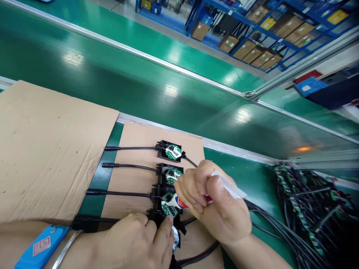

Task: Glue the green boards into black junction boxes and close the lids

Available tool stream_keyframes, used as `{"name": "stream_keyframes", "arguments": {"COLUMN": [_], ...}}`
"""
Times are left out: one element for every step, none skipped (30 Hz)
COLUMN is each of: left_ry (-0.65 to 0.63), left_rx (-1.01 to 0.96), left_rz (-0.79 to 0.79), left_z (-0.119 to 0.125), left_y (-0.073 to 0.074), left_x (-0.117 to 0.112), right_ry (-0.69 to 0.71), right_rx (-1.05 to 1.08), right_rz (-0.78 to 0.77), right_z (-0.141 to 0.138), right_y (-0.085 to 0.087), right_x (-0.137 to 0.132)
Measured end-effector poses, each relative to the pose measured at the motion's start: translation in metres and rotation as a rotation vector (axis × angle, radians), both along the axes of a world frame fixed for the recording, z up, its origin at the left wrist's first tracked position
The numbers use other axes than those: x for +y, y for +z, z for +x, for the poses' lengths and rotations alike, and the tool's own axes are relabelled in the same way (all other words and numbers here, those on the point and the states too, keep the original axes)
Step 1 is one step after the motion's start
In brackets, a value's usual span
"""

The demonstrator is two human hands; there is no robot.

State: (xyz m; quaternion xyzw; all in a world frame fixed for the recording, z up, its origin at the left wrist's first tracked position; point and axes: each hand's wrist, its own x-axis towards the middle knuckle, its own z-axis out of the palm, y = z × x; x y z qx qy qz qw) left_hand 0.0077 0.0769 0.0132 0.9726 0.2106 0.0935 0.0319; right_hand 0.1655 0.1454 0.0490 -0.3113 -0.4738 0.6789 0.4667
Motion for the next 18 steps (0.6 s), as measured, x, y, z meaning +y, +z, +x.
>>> {"name": "stream_keyframes", "arguments": {"left_ry": [0.003, 0.007, 0.012, 0.016, 0.021, 0.021, 0.016, 0.009, 0.008, 0.015, 0.023, 0.026, 0.023, 0.017, 0.010, 0.003, -0.001, 0.001], "left_rx": [-0.003, -0.003, -0.004, -0.005, -0.008, -0.006, -0.003, -0.002, -0.012, -0.029, -0.051, -0.074, -0.093, -0.098, -0.088, -0.074, -0.068, -0.067], "left_rz": [0.008, 0.019, 0.030, 0.038, 0.040, 0.031, 0.011, -0.008, -0.012, -0.005, 0.010, 0.027, 0.044, 0.053, 0.052, 0.050, 0.052, 0.056], "left_z": [0.000, 0.000, 0.000, 0.000, 0.000, 0.000, 0.000, 0.000, 0.001, 0.001, 0.002, 0.002, 0.003, 0.003, 0.003, 0.003, 0.003, 0.003], "left_y": [0.001, 0.002, 0.002, 0.003, 0.003, 0.003, 0.003, 0.002, 0.000, -0.003, -0.005, -0.008, -0.010, -0.012, -0.013, -0.014, -0.015, -0.015], "left_x": [0.000, -0.001, -0.001, -0.001, -0.002, -0.002, -0.003, -0.003, -0.004, -0.004, -0.005, -0.005, -0.005, -0.005, -0.005, -0.005, -0.004, -0.004], "right_ry": [0.000, -0.001, -0.002, 0.000, 0.000, 0.000, 0.000, 0.001, -0.001, -0.005, -0.011, -0.015, -0.020, -0.024, -0.026, -0.027, -0.030, -0.031], "right_rx": [0.001, 0.003, 0.002, 0.000, -0.004, -0.011, -0.019, -0.025, -0.028, -0.030, -0.033, -0.033, -0.032, -0.029, -0.029, -0.029, -0.027, -0.024], "right_rz": [-0.007, -0.011, -0.014, -0.017, -0.020, -0.024, -0.027, -0.026, -0.022, -0.017, -0.012, -0.010, -0.008, -0.006, -0.003, 0.004, 0.009, 0.014], "right_z": [0.002, 0.003, 0.005, 0.007, 0.008, 0.010, 0.011, 0.012, 0.013, 0.014, 0.015, 0.016, 0.017, 0.018, 0.019, 0.019, 0.019, 0.019], "right_y": [0.001, 0.002, 0.003, 0.003, 0.004, 0.004, 0.005, 0.005, 0.006, 0.006, 0.006, 0.006, 0.006, 0.005, 0.005, 0.004, 0.003, 0.003], "right_x": [-0.001, -0.003, -0.005, -0.007, -0.009, -0.011, -0.012, -0.013, -0.014, -0.014, -0.013, -0.013, -0.012, -0.011, -0.009, -0.008, -0.007, -0.006]}}
